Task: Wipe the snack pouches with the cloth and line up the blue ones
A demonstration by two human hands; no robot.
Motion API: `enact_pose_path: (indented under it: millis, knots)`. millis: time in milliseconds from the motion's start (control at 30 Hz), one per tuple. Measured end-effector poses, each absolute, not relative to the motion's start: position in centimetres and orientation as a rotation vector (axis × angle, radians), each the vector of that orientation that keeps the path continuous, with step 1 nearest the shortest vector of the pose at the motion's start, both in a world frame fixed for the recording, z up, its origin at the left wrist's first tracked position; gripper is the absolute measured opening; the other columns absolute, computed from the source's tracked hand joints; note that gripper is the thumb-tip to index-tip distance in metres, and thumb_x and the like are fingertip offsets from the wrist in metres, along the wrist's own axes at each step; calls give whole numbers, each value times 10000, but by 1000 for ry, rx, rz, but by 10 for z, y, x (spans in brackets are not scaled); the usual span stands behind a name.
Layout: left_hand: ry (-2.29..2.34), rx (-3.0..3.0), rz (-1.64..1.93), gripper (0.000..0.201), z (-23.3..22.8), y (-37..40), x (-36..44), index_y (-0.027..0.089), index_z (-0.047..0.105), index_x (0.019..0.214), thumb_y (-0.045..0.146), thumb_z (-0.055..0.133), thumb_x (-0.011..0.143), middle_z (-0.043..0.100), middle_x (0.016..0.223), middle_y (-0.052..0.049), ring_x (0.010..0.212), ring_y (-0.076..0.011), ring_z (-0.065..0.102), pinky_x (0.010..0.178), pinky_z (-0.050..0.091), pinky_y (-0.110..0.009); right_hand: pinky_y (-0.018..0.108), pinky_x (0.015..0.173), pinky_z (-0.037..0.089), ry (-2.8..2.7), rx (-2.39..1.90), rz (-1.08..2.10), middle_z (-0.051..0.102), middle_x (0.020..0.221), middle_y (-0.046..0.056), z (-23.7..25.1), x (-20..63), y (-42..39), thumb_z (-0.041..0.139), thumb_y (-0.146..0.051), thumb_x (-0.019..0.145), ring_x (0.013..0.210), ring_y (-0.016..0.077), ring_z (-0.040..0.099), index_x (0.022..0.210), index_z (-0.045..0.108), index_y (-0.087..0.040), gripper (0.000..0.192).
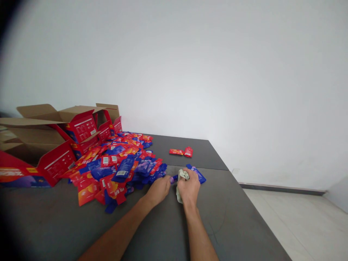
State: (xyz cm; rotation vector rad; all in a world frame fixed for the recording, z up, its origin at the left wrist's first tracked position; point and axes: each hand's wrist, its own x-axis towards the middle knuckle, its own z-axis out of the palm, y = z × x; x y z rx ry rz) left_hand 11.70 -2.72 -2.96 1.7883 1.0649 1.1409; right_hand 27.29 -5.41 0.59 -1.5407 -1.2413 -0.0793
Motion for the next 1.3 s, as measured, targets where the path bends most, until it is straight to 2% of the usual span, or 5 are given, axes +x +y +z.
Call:
enact_pose_path:
  millis: [100, 333, 567, 933, 1300]
  knots:
    - [945, 1394, 1213, 172, -28, -20, 112, 207, 633, 670, 311, 671, 803, 593, 663, -25, 737, -208, 594, 784, 425, -306, 411, 860, 497, -1250, -1522, -76, 733, 940, 104, 8, 271, -55, 553, -228, 740, 911, 277, 650, 914, 742, -204, 258]
    - [576, 871, 1112, 440, -3, -26, 108, 196, 679, 1092, 160, 710, 655, 705, 962, -76, 813, -194, 648, 720, 509, -302, 404, 896, 510, -1622, -1259, 106, 716, 1045, 68, 14, 240, -65, 524, -109, 713, 995, 249, 633, 986, 713, -224, 351]
    - [574, 955, 1096, 591, 0, -27, 95, 200, 703, 1128, 29, 587, 574, 716, 1091, -107, 917, -252, 675, 682, 512, -291, 419, 943, 489, -1661, -1257, 112, 703, 1078, 66, 12, 228, -66, 520, -88, 744, 1031, 245, 608, 1025, 694, -234, 360]
    - [554, 1099, 1220, 653, 1, -24, 97, 206, 738, 1054, -13, 472, 499, 725, 1104, -77, 1066, -247, 646, 949, 462, -347, 429, 992, 461, -1496, -1255, 0, 680, 1155, 77, 10, 232, -65, 530, -148, 796, 1097, 249, 589, 1103, 668, -222, 345]
    - [536, 852, 1272, 577, 12, -24, 89, 168, 694, 1091, 35, 603, 538, 716, 939, -48, 761, -153, 634, 652, 451, -226, 380, 950, 489, -1611, -1182, 220, 686, 1117, 62, 15, 217, -74, 531, -93, 765, 1060, 227, 609, 1060, 686, -247, 367]
